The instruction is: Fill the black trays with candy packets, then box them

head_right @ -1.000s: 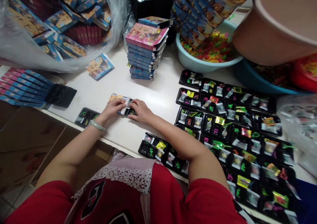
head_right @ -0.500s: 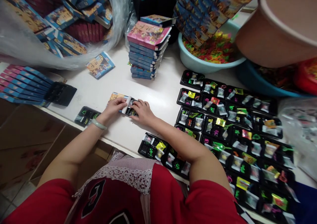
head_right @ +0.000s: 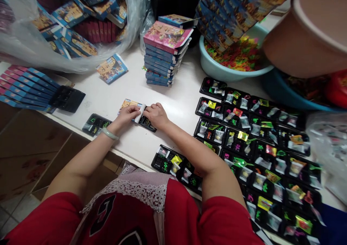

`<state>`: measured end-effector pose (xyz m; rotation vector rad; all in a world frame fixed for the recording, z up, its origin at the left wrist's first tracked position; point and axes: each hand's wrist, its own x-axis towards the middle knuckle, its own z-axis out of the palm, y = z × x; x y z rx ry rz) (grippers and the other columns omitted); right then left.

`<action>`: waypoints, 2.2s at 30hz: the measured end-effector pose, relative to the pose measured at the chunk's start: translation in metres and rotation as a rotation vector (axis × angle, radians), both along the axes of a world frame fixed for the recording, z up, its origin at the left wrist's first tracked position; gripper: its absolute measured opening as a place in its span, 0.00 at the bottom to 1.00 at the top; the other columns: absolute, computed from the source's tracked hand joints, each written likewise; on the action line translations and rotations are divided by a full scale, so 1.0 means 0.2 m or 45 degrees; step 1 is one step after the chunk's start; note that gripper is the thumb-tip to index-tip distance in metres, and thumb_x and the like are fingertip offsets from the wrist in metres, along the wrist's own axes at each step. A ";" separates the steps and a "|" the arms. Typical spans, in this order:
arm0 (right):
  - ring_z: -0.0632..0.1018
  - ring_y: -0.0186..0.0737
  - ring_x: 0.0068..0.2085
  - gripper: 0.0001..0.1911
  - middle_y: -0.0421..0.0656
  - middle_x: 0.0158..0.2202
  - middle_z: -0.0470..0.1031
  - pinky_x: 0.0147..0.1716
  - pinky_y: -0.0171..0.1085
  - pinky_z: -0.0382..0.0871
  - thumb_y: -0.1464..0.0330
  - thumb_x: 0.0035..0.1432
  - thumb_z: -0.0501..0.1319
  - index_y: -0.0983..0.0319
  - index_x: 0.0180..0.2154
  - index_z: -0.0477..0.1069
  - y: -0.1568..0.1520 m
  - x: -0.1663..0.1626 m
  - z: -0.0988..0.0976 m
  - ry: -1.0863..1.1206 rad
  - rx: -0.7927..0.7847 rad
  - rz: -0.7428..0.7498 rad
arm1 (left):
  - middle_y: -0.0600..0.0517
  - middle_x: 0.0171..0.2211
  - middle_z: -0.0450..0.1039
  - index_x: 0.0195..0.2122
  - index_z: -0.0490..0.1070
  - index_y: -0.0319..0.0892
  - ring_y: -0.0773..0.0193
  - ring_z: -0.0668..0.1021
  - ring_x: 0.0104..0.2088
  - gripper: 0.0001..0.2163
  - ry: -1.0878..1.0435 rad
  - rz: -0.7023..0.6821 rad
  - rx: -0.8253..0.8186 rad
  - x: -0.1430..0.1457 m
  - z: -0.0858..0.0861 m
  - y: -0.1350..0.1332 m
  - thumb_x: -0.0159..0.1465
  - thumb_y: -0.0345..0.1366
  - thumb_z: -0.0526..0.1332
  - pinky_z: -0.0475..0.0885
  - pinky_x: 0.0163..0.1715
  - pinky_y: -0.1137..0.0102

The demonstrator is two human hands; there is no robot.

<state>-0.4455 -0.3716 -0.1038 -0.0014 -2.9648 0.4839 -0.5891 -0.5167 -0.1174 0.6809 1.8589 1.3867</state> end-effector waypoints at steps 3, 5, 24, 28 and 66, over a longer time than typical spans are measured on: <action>0.77 0.47 0.47 0.17 0.50 0.48 0.81 0.51 0.47 0.64 0.68 0.75 0.50 0.59 0.45 0.78 0.03 0.06 -0.06 0.167 -0.184 0.037 | 0.51 0.28 0.73 0.24 0.69 0.41 0.65 0.71 0.28 0.11 -0.021 -0.020 -0.008 0.00 -0.01 0.00 0.50 0.41 0.68 0.64 0.29 0.70; 0.77 0.45 0.49 0.19 0.49 0.50 0.81 0.50 0.45 0.67 0.66 0.77 0.47 0.58 0.45 0.77 0.04 0.08 -0.10 0.248 -0.288 0.130 | 0.51 0.29 0.74 0.24 0.69 0.41 0.64 0.72 0.28 0.11 -0.025 -0.024 -0.008 0.00 0.00 0.00 0.50 0.41 0.69 0.65 0.30 0.69; 0.72 0.49 0.47 0.16 0.49 0.43 0.82 0.48 0.48 0.61 0.72 0.73 0.54 0.59 0.41 0.81 -0.07 0.00 -0.03 -0.011 0.020 0.179 | 0.50 0.31 0.76 0.25 0.72 0.41 0.64 0.72 0.30 0.14 -0.023 -0.100 -0.004 0.02 0.04 -0.01 0.48 0.46 0.71 0.68 0.32 0.69; 0.72 0.52 0.49 0.15 0.52 0.47 0.80 0.50 0.50 0.63 0.71 0.72 0.55 0.60 0.47 0.81 -0.10 0.07 0.00 -0.061 -0.034 0.084 | 0.50 0.31 0.75 0.25 0.71 0.41 0.63 0.73 0.31 0.12 0.001 -0.124 0.024 0.04 0.03 0.00 0.50 0.44 0.70 0.69 0.35 0.68; 0.81 0.48 0.50 0.21 0.48 0.51 0.82 0.52 0.50 0.77 0.72 0.64 0.57 0.58 0.56 0.77 -0.07 0.34 -0.21 -0.080 -1.193 -0.528 | 0.51 0.31 0.76 0.26 0.70 0.43 0.59 0.77 0.36 0.07 0.316 -0.111 0.078 0.31 0.02 0.11 0.61 0.34 0.64 0.71 0.41 0.66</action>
